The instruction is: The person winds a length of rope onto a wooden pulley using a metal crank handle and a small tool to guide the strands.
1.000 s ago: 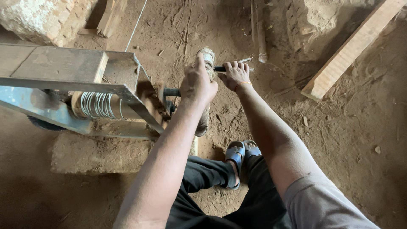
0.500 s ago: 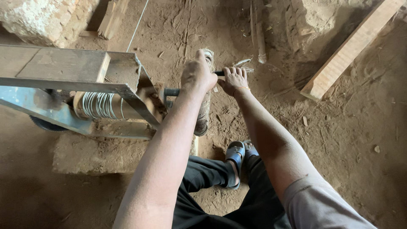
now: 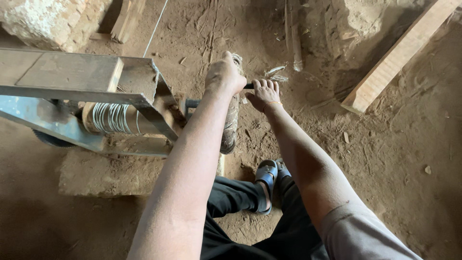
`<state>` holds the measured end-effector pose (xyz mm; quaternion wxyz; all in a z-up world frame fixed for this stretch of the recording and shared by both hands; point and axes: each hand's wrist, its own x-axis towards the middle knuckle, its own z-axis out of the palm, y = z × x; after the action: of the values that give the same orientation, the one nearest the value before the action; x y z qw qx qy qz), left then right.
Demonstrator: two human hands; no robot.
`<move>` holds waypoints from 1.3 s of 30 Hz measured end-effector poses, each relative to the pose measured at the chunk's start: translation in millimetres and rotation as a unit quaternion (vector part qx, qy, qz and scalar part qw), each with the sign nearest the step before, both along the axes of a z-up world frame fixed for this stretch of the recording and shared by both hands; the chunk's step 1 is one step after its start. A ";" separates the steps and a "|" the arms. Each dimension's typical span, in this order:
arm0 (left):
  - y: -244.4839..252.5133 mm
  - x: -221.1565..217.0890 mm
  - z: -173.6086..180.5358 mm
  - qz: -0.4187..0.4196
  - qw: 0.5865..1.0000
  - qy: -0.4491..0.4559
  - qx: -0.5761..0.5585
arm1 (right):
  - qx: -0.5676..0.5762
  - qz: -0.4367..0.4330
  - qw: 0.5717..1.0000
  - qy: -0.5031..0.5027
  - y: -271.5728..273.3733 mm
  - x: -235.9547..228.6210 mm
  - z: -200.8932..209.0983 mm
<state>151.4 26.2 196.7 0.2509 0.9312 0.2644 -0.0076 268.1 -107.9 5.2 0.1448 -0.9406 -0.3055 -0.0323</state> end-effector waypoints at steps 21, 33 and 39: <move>17.1 40.0 8.2 -0.007 0.998 0.056 -0.004 | -0.016 -0.011 1.000 0.019 -4.1 -23.6 -15.4; 16.2 36.1 8.2 0.004 0.999 0.037 -0.016 | -0.006 -0.010 1.000 -0.001 -3.7 -23.9 -23.6; 17.1 36.2 4.0 -0.003 1.000 0.027 -0.007 | -0.004 -0.010 1.000 -0.003 -2.9 -25.0 -23.5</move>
<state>187.6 43.2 200.8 0.2499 0.9296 0.2685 -0.0355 243.1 -110.7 -18.3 0.1396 -0.9442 -0.2964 -0.0351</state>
